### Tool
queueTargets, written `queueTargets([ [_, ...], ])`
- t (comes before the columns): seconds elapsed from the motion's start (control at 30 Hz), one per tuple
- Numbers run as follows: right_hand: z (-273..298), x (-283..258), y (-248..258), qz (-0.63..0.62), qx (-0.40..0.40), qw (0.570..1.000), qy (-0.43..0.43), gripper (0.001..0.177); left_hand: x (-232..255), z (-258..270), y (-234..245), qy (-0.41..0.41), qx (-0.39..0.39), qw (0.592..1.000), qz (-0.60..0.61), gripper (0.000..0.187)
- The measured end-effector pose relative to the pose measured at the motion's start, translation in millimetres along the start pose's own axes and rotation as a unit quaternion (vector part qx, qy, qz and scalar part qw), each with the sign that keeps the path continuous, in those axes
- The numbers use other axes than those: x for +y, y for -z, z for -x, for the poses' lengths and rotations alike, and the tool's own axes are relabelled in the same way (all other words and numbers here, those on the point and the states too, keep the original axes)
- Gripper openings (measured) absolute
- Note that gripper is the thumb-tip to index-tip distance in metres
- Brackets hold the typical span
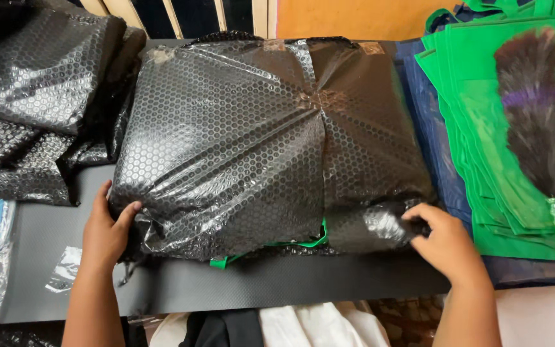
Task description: The person wraps an item in black bubble wrap by hand and secures the edges with clear tape using a tape dispenser.
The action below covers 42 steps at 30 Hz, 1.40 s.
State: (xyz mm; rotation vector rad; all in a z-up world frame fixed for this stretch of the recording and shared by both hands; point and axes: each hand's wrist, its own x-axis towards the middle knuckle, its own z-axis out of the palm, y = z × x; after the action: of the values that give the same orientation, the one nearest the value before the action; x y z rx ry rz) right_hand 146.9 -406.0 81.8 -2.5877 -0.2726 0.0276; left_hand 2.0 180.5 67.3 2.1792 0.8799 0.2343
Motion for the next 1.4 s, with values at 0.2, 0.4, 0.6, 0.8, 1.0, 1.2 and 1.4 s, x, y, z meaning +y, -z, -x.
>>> queueTargets([
  [0.2, 32.9, -46.0, 5.2, 0.005, -0.031, 0.989, 0.146, 0.032, 2.3, 28.4, -11.1, -0.13, 0.086, 0.987, -0.033, 0.084],
  [0.4, 53.1, -126.9, -42.4, -0.139, -0.204, 0.911, 0.329, 0.027, 19.3, 88.0, -64.9, -0.382, 0.097, 0.914, -0.09, 0.121],
  [0.6, 55.4, -155.8, -123.7, -0.07, -0.223, 0.883, 0.407, 0.046, 25.3, 97.9, -98.7, -0.505, 0.097, 0.825, -0.234, 0.107],
  [0.8, 61.1, -153.7, -158.5, 0.029, -0.139, 0.912, 0.384, 0.072, 77.3, 98.9, -82.3, -0.6, 0.145, 0.765, -0.183, 0.02],
  [1.0, 49.3, -139.6, -179.8, 0.122, -0.037, 0.942, 0.31, 0.05, 110.6, 90.7, -72.3, -0.595, 0.15, 0.778, -0.131, 0.016],
  [1.2, 45.2, -116.9, -208.5, 0.156, -0.052, 0.966, 0.198, 0.06, 126.4, 93.7, -74.6, -0.535, 0.101, 0.838, -0.038, 0.019],
  [1.4, 31.8, -157.9, -171.5, 0.153, -0.009, 0.958, 0.241, 0.052, 127.6, 93.1, -76.7, -0.535, 0.113, 0.837, 0.028, 0.014],
])
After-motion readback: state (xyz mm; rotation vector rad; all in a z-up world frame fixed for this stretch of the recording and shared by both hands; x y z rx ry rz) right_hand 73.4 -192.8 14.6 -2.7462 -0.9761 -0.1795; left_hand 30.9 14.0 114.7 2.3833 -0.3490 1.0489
